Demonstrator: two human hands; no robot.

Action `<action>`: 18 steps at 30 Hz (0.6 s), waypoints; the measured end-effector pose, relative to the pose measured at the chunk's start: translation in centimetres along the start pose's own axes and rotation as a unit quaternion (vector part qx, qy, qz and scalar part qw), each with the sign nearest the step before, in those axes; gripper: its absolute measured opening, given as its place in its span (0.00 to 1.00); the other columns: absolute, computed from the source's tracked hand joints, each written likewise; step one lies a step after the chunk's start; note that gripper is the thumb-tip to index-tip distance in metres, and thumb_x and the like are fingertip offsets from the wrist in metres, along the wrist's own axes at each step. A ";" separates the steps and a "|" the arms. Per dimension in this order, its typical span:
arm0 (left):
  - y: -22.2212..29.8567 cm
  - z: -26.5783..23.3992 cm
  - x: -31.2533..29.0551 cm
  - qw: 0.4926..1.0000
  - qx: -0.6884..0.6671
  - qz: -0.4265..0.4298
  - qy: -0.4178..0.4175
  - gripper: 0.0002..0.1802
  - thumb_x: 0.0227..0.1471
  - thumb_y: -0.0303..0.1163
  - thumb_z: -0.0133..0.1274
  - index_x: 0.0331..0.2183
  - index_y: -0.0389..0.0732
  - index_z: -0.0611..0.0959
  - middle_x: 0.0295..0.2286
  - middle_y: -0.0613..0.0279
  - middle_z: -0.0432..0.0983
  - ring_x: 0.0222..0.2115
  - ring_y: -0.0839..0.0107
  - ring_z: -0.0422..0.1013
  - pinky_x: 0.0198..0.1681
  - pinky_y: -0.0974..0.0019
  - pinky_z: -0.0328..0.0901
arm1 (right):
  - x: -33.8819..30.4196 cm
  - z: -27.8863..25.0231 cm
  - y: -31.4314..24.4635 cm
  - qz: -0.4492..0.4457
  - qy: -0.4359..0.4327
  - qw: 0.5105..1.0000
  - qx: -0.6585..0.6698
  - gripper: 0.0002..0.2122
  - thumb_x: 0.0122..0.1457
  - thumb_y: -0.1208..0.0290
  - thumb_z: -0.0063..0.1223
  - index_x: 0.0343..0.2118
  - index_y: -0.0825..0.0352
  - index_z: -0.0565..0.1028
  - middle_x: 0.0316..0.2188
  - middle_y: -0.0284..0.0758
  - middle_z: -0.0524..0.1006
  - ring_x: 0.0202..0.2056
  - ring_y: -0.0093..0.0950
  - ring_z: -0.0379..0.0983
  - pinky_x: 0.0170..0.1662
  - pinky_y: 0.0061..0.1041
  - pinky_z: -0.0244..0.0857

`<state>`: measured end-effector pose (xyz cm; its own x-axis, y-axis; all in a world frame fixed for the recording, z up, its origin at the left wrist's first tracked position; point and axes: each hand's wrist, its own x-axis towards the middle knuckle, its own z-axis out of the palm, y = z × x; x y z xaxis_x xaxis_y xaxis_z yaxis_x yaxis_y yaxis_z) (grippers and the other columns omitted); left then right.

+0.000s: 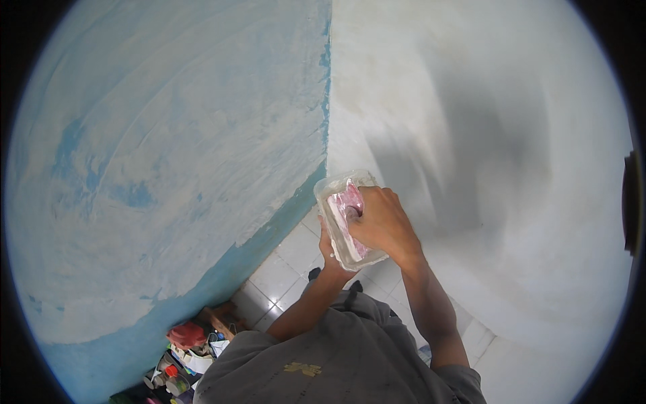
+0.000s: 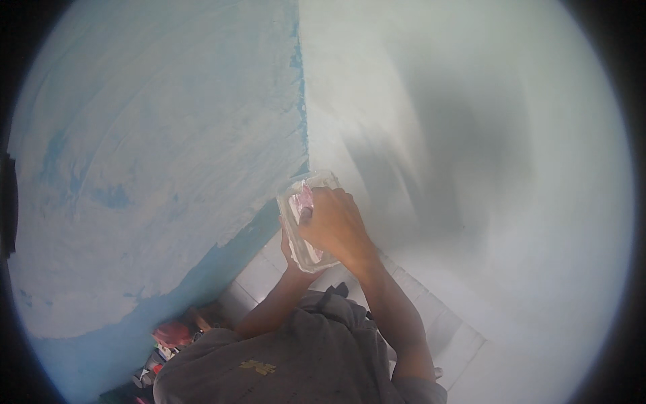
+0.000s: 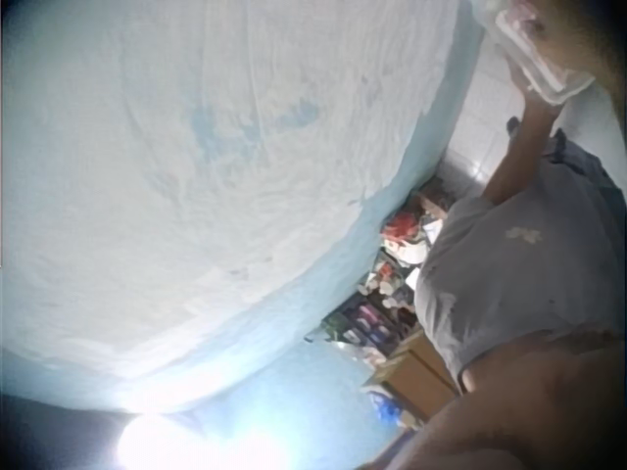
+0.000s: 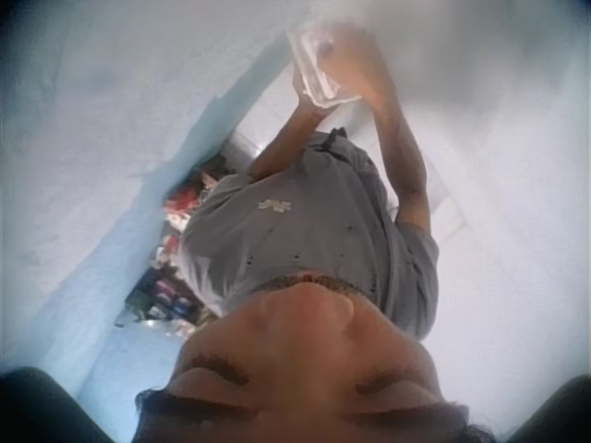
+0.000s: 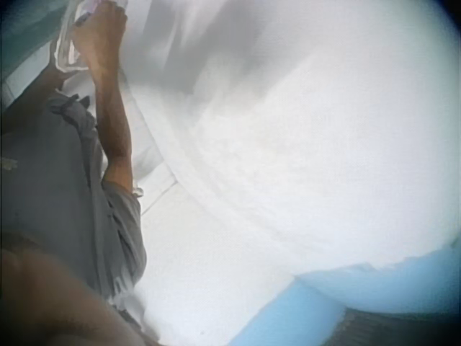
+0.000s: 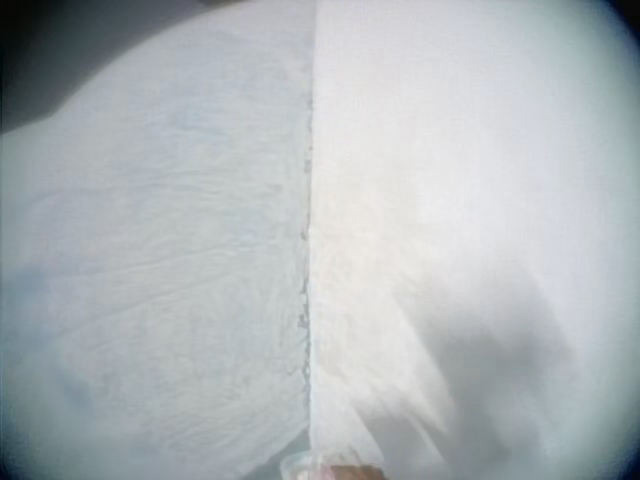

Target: The person applies white plaster to a ceiling using a trowel and a hawk. They repeatedly scoop plaster from the hawk and spread it across the ceiling surface in smooth strokes.

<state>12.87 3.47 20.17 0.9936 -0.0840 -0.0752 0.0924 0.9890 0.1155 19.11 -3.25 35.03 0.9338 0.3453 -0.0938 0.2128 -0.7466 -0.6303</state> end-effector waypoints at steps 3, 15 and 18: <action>0.1 -0.4 0.0 1.000 -0.013 -0.011 -0.023 0.38 0.59 0.64 0.33 0.61 0.47 0.62 0.55 0.55 0.64 0.55 0.56 0.63 0.57 0.47 0.60 | -0.1 0.0 0.4 -0.015 0.007 1.000 0.017 0.08 0.44 0.76 0.52 0.27 0.75 0.76 0.25 0.54 0.76 0.31 0.53 0.74 0.37 0.41 0.68; -0.9 -4.9 -0.1 0.999 -0.006 0.005 -0.039 0.32 0.63 0.52 0.37 0.59 0.42 0.63 0.53 0.52 0.67 0.52 0.57 0.67 0.55 0.52 0.64 | -0.5 3.4 8.3 0.098 -0.029 0.973 0.209 0.08 0.49 0.74 0.57 0.31 0.73 0.79 0.21 0.39 0.77 0.24 0.24 0.73 0.31 0.28 0.67; -1.0 -5.8 -0.6 0.998 -0.012 -0.037 -0.043 0.31 0.62 0.51 0.38 0.59 0.42 0.64 0.52 0.52 0.67 0.51 0.58 0.68 0.54 0.53 0.65 | -1.6 4.8 10.0 0.161 -0.016 0.944 0.287 0.07 0.50 0.75 0.58 0.30 0.74 0.80 0.22 0.34 0.78 0.25 0.20 0.72 0.31 0.24 0.67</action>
<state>11.81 3.25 14.34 0.9861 -0.1659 0.0022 0.1650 0.9823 0.0882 18.37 -8.50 25.17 0.9126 0.1773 -0.3685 -0.2796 -0.3870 -0.8787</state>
